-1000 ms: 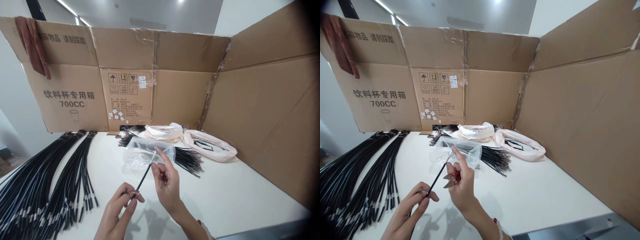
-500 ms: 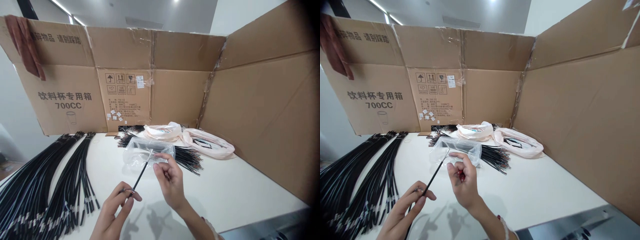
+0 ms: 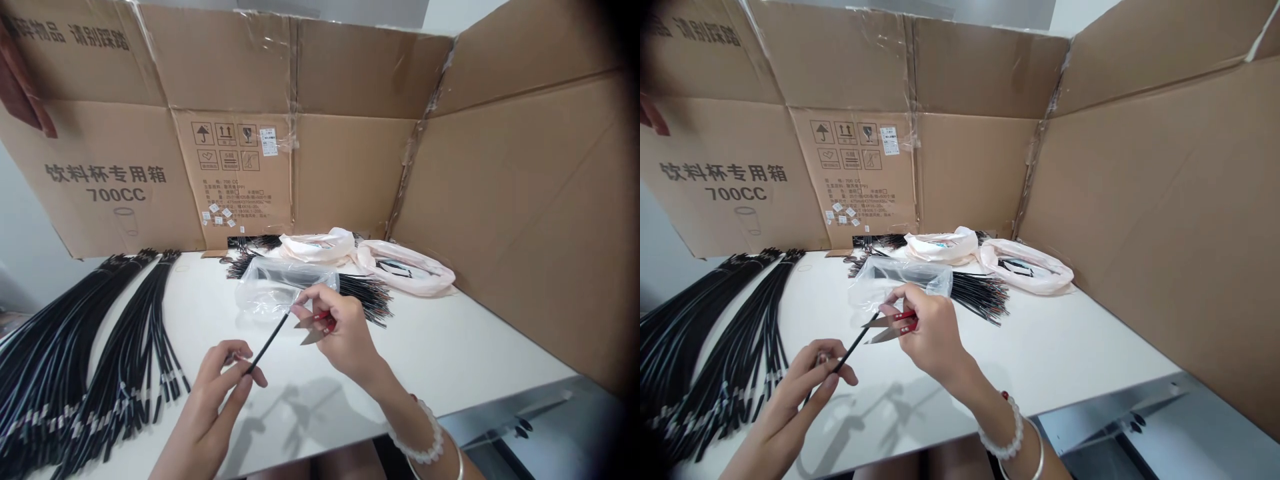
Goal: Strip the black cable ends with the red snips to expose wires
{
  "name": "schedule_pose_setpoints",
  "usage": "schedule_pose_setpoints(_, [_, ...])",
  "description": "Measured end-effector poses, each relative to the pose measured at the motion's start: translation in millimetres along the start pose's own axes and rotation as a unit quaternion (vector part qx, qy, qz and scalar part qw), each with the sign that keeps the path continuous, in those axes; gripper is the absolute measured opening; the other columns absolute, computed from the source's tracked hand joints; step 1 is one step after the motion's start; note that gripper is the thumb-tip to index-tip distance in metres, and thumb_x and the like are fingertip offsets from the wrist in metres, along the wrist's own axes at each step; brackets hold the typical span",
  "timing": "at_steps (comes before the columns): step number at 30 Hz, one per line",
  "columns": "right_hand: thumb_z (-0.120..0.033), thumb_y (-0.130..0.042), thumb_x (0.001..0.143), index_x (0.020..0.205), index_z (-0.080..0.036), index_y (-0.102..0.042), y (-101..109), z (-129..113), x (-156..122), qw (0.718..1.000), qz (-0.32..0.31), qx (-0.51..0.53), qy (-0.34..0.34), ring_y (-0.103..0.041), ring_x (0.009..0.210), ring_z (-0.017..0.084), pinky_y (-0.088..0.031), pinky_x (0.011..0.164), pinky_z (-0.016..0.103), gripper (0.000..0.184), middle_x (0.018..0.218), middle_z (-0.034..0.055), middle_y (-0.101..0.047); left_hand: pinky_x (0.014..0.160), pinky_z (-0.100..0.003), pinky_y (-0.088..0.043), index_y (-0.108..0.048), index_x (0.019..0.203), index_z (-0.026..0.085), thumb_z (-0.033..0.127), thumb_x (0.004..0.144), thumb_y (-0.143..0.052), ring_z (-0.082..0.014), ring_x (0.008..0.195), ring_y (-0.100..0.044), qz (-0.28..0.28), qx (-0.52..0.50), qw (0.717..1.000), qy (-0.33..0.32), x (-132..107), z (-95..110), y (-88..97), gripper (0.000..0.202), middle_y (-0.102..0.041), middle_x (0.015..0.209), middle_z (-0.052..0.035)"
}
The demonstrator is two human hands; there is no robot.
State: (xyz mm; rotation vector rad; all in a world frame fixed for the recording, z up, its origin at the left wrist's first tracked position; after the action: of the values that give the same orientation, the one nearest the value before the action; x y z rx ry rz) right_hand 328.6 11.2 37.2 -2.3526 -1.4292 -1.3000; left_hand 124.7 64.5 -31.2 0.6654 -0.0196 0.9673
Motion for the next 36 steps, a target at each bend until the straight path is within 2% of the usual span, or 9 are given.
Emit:
schedule_pose_setpoints(3, [-0.021,-0.058,0.089,0.082,-0.018,-0.061,-5.9,1.1,-6.3,0.999,0.020,-0.025,0.027,-0.036,0.045,0.006,-0.030,0.046,0.019,0.009,0.051,-0.0088,-0.038,0.119,-0.050,-0.024,-0.071,0.092,0.025,0.045,0.096,-0.040,-0.0279,0.145,-0.027,0.046,0.036,0.998,0.004,1.4,-6.2,1.4,0.037,-0.033,0.154,-0.0041])
schedule_pose_setpoints(6, [-0.022,-0.057,0.092,0.083,-0.018,-0.062,-14.2,0.2,-12.6,0.997,0.049,-0.035,0.047,-0.039,0.045,0.006,-0.030,0.045,0.019,0.012,0.050,-0.0079,-0.041,0.122,-0.057,-0.015,-0.072,0.098,0.026,0.044,0.095,-0.044,-0.0310,0.152,-0.013,0.128,0.091,0.988,-0.012,2.8,-6.1,5.8,0.033,-0.017,0.164,-0.0011])
schedule_pose_setpoints(9, [-0.023,-0.055,0.095,0.086,-0.018,-0.061,-23.0,-4.5,-16.5,0.995,0.060,-0.027,0.069,-0.046,0.046,0.007,-0.032,0.045,0.019,0.012,0.050,-0.0068,-0.046,0.113,-0.046,-0.038,-0.070,0.104,0.025,0.041,0.094,-0.049,-0.0279,0.138,-0.043,0.150,0.102,0.982,-0.051,0.1,3.0,7.2,0.028,-0.045,0.148,-0.0086])
schedule_pose_setpoints(12, [-0.021,-0.056,0.095,0.087,-0.018,-0.060,-28.8,-11.8,-19.2,0.993,0.040,-0.010,0.107,-0.050,0.046,0.007,-0.034,0.046,0.019,0.009,0.056,-0.0054,-0.055,0.084,-0.027,-0.054,-0.068,0.103,0.023,0.040,0.094,-0.049,-0.0192,0.098,-0.066,0.099,0.071,0.991,-0.057,-6.7,16.4,2.7,0.027,-0.068,0.104,-0.0072])
schedule_pose_setpoints(15, [-0.019,-0.056,0.094,0.087,-0.019,-0.058,-27.6,-17.6,-24.3,0.991,0.008,0.014,0.135,-0.048,0.044,0.005,-0.035,0.045,0.018,0.007,0.061,-0.0053,-0.059,0.061,-0.021,-0.051,-0.069,0.091,0.021,0.043,0.097,-0.043,-0.0141,0.067,-0.063,0.025,0.043,0.998,-0.031,-14.0,24.5,0.9,0.034,-0.068,0.075,-0.0021])
schedule_pose_setpoints(20, [-0.016,-0.058,0.093,0.088,-0.020,-0.056,-11.4,-14.7,-38.0,0.994,-0.011,0.033,0.104,-0.048,0.044,0.005,-0.037,0.045,0.017,0.007,0.060,-0.0056,-0.059,0.089,-0.025,-0.054,-0.071,0.110,0.030,0.057,0.094,-0.040,-0.0199,0.105,-0.067,-0.050,0.018,0.998,-0.041,-20.1,19.1,17.3,0.044,-0.074,0.111,-0.0031])
schedule_pose_setpoints(24, [-0.016,-0.057,0.093,0.087,-0.021,-0.057,-4.7,-8.7,-42.5,0.996,-0.008,0.003,0.089,-0.048,0.044,0.006,-0.038,0.044,0.019,0.007,0.059,-0.0056,-0.059,0.090,-0.025,-0.052,-0.067,0.116,0.030,0.051,0.089,-0.057,-0.0188,0.100,-0.067,-0.076,0.000,0.997,-0.004,-21.4,21.3,9.7,0.036,-0.074,0.107,-0.0027])
schedule_pose_setpoints(30, [-0.013,-0.056,0.092,0.091,-0.021,-0.057,-13.7,-11.1,-39.9,0.993,-0.005,-0.001,0.120,-0.045,0.043,0.004,-0.034,0.042,0.019,0.008,0.068,-0.0044,-0.064,0.056,-0.020,-0.038,-0.062,0.094,0.021,0.042,0.100,-0.037,-0.0098,0.056,-0.048,-0.003,-0.064,0.998,0.018,-17.2,35.0,-27.7,0.033,-0.056,0.066,0.0026])
schedule_pose_setpoints(36, [-0.014,-0.051,0.092,0.092,-0.021,-0.057,-15.2,-12.9,-40.7,0.981,-0.039,-0.015,0.190,-0.045,0.045,0.006,-0.037,0.048,0.020,0.009,0.058,-0.0064,-0.057,0.053,-0.023,-0.031,-0.049,0.067,0.018,0.045,0.099,-0.039,-0.0095,0.054,-0.040,0.039,-0.106,0.994,-0.002,-19.5,30.6,-25.7,0.042,-0.044,0.058,0.0028])
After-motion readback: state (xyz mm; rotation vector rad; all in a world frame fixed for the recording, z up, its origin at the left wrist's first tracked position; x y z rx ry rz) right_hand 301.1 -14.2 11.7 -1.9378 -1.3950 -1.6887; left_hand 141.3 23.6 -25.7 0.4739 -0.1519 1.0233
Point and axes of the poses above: each hand's wrist, its own x-axis towards the middle knuckle, its own y-axis out of the back of the hand, z = x × y, the point moved 1 cm from there along x, towards the middle knuckle
